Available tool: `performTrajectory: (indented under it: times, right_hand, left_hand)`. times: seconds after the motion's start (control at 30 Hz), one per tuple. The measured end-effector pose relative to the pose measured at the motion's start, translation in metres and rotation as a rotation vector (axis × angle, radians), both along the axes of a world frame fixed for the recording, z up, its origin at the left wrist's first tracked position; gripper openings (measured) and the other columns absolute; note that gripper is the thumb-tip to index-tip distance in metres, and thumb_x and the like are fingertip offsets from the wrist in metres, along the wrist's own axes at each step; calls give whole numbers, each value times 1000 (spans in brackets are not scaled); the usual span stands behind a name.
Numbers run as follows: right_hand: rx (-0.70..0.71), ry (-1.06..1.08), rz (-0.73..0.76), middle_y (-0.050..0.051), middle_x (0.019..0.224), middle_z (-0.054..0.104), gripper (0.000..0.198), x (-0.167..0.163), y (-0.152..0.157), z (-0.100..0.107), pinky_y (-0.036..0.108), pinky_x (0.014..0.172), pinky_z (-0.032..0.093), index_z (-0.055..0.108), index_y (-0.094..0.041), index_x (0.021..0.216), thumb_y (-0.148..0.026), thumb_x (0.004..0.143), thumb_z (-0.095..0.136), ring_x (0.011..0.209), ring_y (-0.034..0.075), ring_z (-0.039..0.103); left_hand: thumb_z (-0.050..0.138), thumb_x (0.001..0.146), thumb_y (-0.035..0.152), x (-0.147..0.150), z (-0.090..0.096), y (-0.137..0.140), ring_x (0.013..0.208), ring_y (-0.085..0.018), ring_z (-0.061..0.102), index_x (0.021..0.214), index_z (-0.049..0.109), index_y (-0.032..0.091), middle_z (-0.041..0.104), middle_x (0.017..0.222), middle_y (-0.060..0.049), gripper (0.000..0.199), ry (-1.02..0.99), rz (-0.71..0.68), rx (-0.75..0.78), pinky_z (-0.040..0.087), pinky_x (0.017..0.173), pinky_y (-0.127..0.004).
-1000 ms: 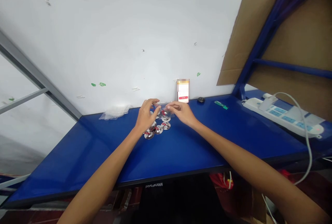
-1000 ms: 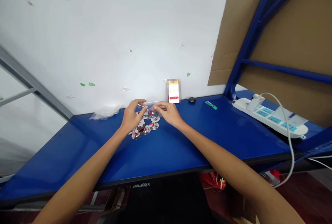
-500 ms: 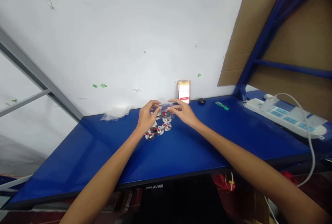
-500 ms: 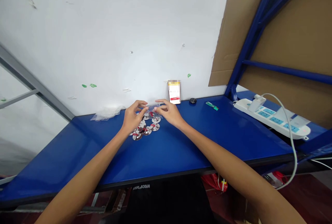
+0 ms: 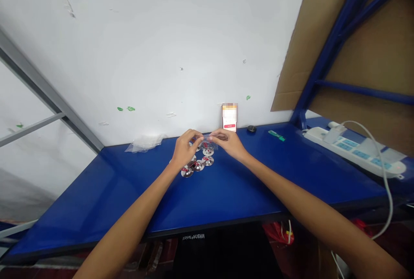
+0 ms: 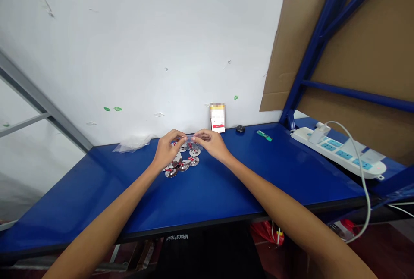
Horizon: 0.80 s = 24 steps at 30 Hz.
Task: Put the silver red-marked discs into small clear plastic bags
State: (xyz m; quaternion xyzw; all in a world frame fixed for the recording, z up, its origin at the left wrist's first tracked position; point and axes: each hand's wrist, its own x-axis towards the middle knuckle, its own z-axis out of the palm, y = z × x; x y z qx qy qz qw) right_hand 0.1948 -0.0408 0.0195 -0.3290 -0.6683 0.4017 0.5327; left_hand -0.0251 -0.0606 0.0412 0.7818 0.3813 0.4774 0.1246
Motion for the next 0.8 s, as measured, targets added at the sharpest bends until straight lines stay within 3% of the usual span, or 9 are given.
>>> performTrajectory:
  times: [0.27,0.43,0.53,0.67,0.8]
  right_hand:
    - [28,-44,-15,7,93,82,37,3,2,0,38,87,61,79,-21,92,-58,89,81,90,25,77]
    - [-4,-108,145,9,126,79,46,1,4,-7,41,103,59,75,-23,120,-44,83,90,114,26,76]
    - [9,-162,128,8,123,80,41,0,6,-14,43,100,61,76,-23,121,-40,86,88,109,26,77]
    - [98,-217,55,7,111,83,28,3,9,-14,41,88,63,80,-23,117,-35,91,81,99,28,78]
    - [307,-302,-57,8,108,81,18,10,8,-4,40,88,60,80,-23,111,-24,94,76,98,27,75]
  left_hand:
    - [68,100,44,0,-7,4,83,-22,75,101,78,24,80,92,-2,22,-81,-17,-142,57,83,-34]
    - [76,94,50,4,-12,7,85,-23,75,100,77,21,80,97,-6,29,-372,27,-223,59,75,-33]
    - [76,93,54,6,-10,6,91,-24,75,99,76,20,80,95,-7,35,-453,-67,-296,61,78,-35]
    - [74,94,57,5,-5,5,88,-22,71,92,77,20,77,94,-5,37,-389,-143,-349,58,83,-34]
    - [76,92,56,0,-5,7,85,-21,67,88,78,20,74,89,-4,36,-351,-188,-464,54,82,-32]
